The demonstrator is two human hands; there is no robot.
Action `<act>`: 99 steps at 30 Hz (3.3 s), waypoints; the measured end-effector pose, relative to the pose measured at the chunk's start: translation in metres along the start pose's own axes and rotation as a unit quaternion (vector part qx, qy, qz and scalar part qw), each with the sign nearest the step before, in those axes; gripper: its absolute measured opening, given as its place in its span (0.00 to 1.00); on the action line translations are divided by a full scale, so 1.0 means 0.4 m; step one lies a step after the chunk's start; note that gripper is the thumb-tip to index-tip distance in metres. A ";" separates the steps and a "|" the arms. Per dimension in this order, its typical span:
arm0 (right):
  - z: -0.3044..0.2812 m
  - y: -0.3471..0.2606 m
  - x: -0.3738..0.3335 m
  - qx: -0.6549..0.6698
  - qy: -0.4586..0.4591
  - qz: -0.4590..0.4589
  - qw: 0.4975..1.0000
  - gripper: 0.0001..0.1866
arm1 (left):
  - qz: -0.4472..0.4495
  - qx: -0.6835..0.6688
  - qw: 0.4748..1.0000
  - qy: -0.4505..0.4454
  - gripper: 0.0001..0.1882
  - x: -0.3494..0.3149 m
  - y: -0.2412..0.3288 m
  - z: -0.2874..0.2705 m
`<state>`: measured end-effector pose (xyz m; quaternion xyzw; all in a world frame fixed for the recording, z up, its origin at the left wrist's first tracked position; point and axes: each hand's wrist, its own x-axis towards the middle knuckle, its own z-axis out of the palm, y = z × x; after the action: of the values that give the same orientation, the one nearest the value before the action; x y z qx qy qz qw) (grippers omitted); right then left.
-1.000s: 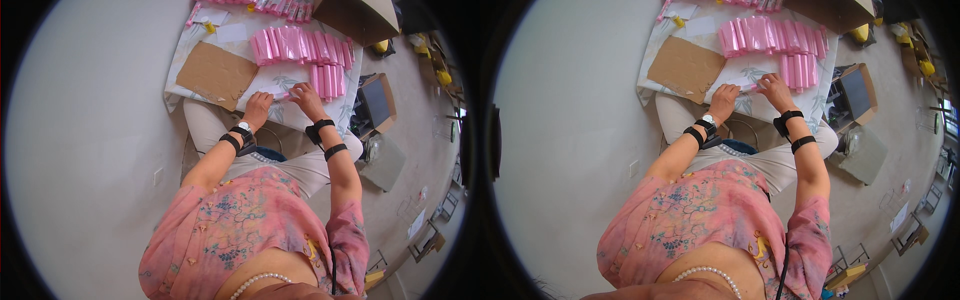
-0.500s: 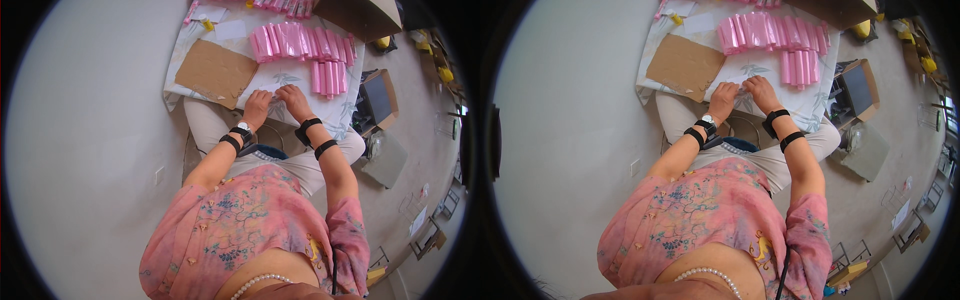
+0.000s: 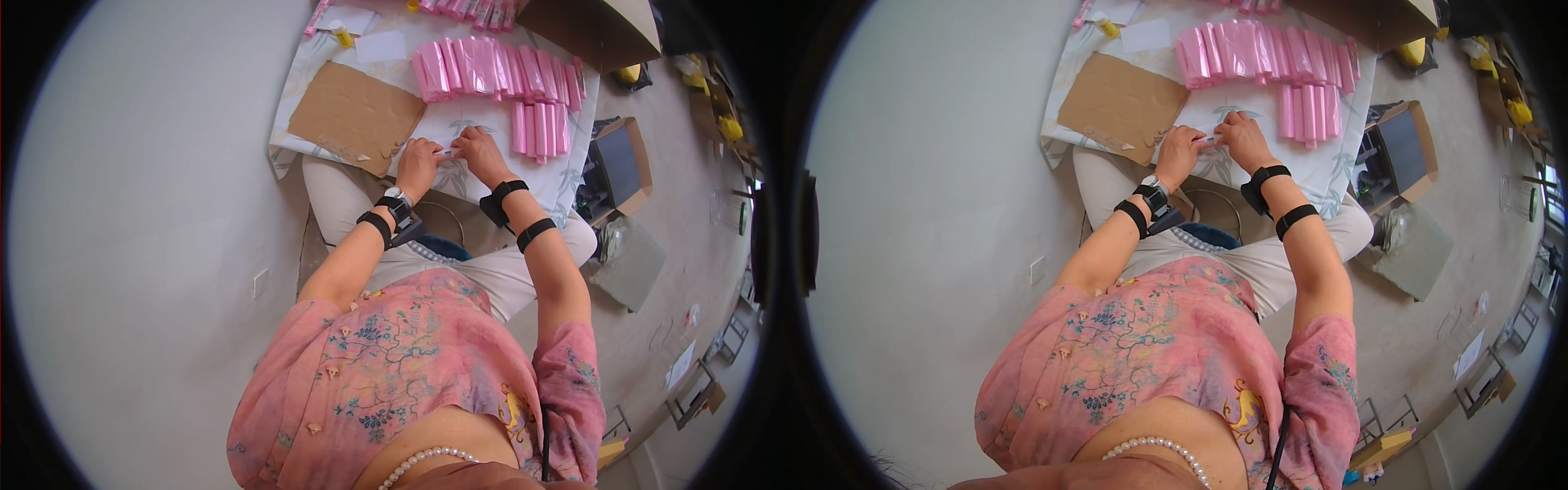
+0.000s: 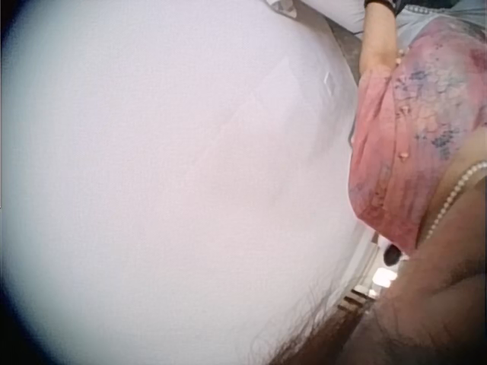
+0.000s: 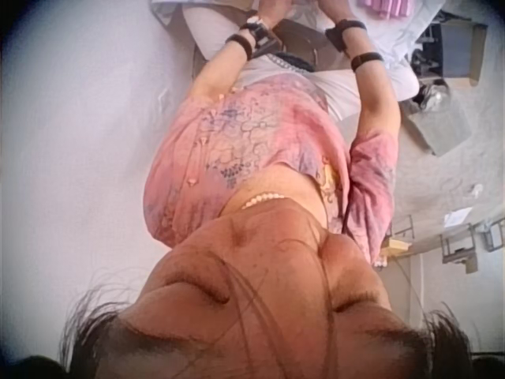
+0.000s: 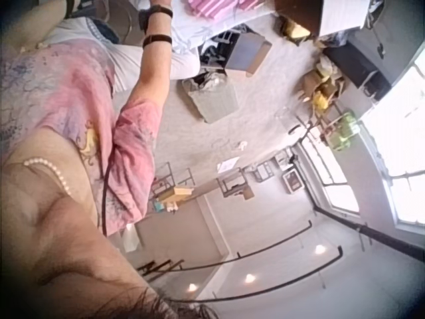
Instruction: Wrapping small pink tubes in plastic protective sleeves and sealing them with glue.
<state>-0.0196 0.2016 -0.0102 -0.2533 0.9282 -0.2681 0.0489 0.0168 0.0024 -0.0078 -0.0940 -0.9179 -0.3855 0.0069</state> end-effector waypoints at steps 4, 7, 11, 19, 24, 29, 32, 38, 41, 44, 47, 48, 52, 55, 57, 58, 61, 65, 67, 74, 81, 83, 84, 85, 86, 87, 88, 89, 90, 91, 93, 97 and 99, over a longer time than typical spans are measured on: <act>0.003 0.008 0.011 -0.012 -0.027 0.011 1.000 0.09 | -0.024 -0.014 1.000 0.001 0.07 0.005 -0.001 -0.001; 0.005 0.020 0.017 -0.007 -0.045 0.012 0.999 0.09 | -0.022 0.016 1.000 0.000 0.06 0.009 0.003 -0.007; -0.002 0.015 0.028 0.000 -0.080 0.031 0.996 0.09 | -0.045 0.012 0.999 -0.010 0.07 0.015 0.008 -0.026; -0.024 -0.011 0.025 -0.011 -0.071 0.084 0.994 0.11 | -0.076 -0.008 0.996 -0.049 0.09 0.031 0.015 -0.043; -0.024 -0.007 0.026 -0.018 -0.059 0.077 0.995 0.11 | -0.098 -0.025 0.993 -0.062 0.10 0.040 0.012 -0.037; -0.011 0.014 0.033 0.003 -0.047 0.066 0.997 0.09 | -0.031 -0.015 0.999 -0.012 0.09 0.042 -0.005 -0.024; -0.005 0.020 0.039 -0.009 -0.049 0.062 0.997 0.09 | -0.050 -0.021 0.998 -0.039 0.09 0.048 -0.010 -0.028; -0.018 0.019 0.062 -0.001 -0.086 0.076 0.993 0.08 | -0.061 -0.004 0.996 -0.066 0.09 0.052 -0.003 -0.041; -0.026 0.015 0.064 0.004 -0.085 0.084 0.993 0.08 | 0.004 0.049 0.998 -0.034 0.07 0.040 0.012 -0.043; -0.033 0.010 0.070 0.004 -0.102 0.088 0.991 0.08 | 0.083 0.090 0.992 0.005 0.07 0.012 0.014 -0.034; -0.031 0.016 0.072 0.001 -0.104 0.085 0.991 0.08 | 0.122 0.101 0.987 0.027 0.09 -0.005 0.020 -0.028; -0.031 0.013 0.074 0.002 -0.108 0.086 0.990 0.08 | 0.126 0.103 0.986 0.030 0.10 -0.009 0.018 -0.027; -0.028 0.016 0.068 0.005 -0.082 0.069 0.994 0.08 | 0.132 0.102 0.986 0.026 0.13 -0.009 0.006 -0.025; -0.029 0.016 0.039 0.028 -0.050 0.046 0.997 0.11 | 0.120 0.084 0.989 0.029 0.16 -0.008 0.007 -0.025; -0.046 0.003 0.010 0.049 -0.027 0.033 0.998 0.13 | 0.113 0.077 0.990 0.021 0.16 -0.005 0.010 -0.028; -0.054 -0.008 0.001 0.031 0.002 0.005 0.999 0.16 | 0.109 0.074 0.991 0.017 0.17 -0.002 0.008 -0.029; -0.049 -0.016 -0.018 0.014 0.011 -0.019 1.000 0.23 | 0.108 0.062 0.992 0.011 0.14 0.002 0.002 -0.031; -0.019 -0.015 -0.022 -0.016 0.053 -0.032 0.998 0.24 | 0.092 0.059 0.994 0.005 0.17 0.008 -0.001 -0.035; -0.013 -0.010 -0.024 -0.025 0.060 -0.035 0.997 0.23 | 0.083 0.039 0.996 0.001 0.16 0.010 -0.002 -0.035; 0.004 0.005 -0.040 -0.022 0.094 -0.041 0.994 0.23 | 0.080 0.041 0.996 -0.005 0.17 0.013 -0.005 -0.035; 0.011 0.015 -0.042 -0.044 0.103 -0.051 0.992 0.21 | 0.073 0.035 0.997 -0.007 0.17 0.022 -0.002 -0.038; 0.007 0.016 -0.041 -0.045 0.098 -0.051 0.993 0.20 | 0.068 0.036 0.997 -0.012 0.17 0.022 -0.001 -0.039; 0.006 0.017 -0.040 -0.048 0.093 -0.053 0.993 0.20 | 0.064 0.036 0.997 -0.013 0.18 0.022 -0.001 -0.038; 0.006 0.018 -0.039 -0.047 0.093 -0.051 0.993 0.20 | 0.064 0.036 0.997 -0.015 0.18 0.021 -0.002 -0.036; 0.007 0.019 -0.039 -0.045 0.091 -0.054 0.993 0.20 | 0.065 0.035 0.997 -0.011 0.18 0.021 -0.004 -0.034; 0.007 0.020 -0.039 -0.043 0.089 -0.057 0.993 0.20 | 0.065 0.035 0.997 -0.006 0.18 0.019 -0.004 -0.032; 0.009 0.021 -0.039 -0.041 0.088 -0.055 0.994 0.20 | 0.063 0.035 0.997 -0.008 0.18 0.018 -0.004 -0.030; 0.010 0.023 -0.039 -0.035 0.088 -0.058 0.994 0.19 | 0.062 0.034 0.997 -0.009 0.19 0.017 -0.005 -0.029; 0.012 0.024 -0.040 -0.030 0.088 -0.060 0.994 0.19 | 0.060 0.033 0.998 -0.009 0.19 0.016 -0.005 -0.028; 0.012 0.024 -0.041 -0.028 0.086 -0.059 0.994 0.19 | 0.058 0.033 0.998 -0.011 0.19 0.015 -0.005 -0.027; 0.013 0.025 -0.041 -0.018 0.082 -0.056 0.995 0.19 | 0.059 0.037 0.998 -0.010 0.19 0.014 -0.006 -0.026; 0.014 0.026 -0.037 -0.009 0.079 -0.054 0.995 0.19 | 0.051 0.033 0.998 -0.011 0.19 0.013 -0.008 -0.023; 0.012 0.027 -0.036 -0.006 0.081 -0.054 0.995 0.19 | 0.051 0.029 0.998 -0.009 0.19 0.015 -0.006 -0.023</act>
<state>-0.0106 0.2142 -0.0205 -0.2807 0.9157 -0.2845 -0.0424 0.0097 -0.0050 -0.0025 -0.1442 -0.9225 -0.3575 0.0210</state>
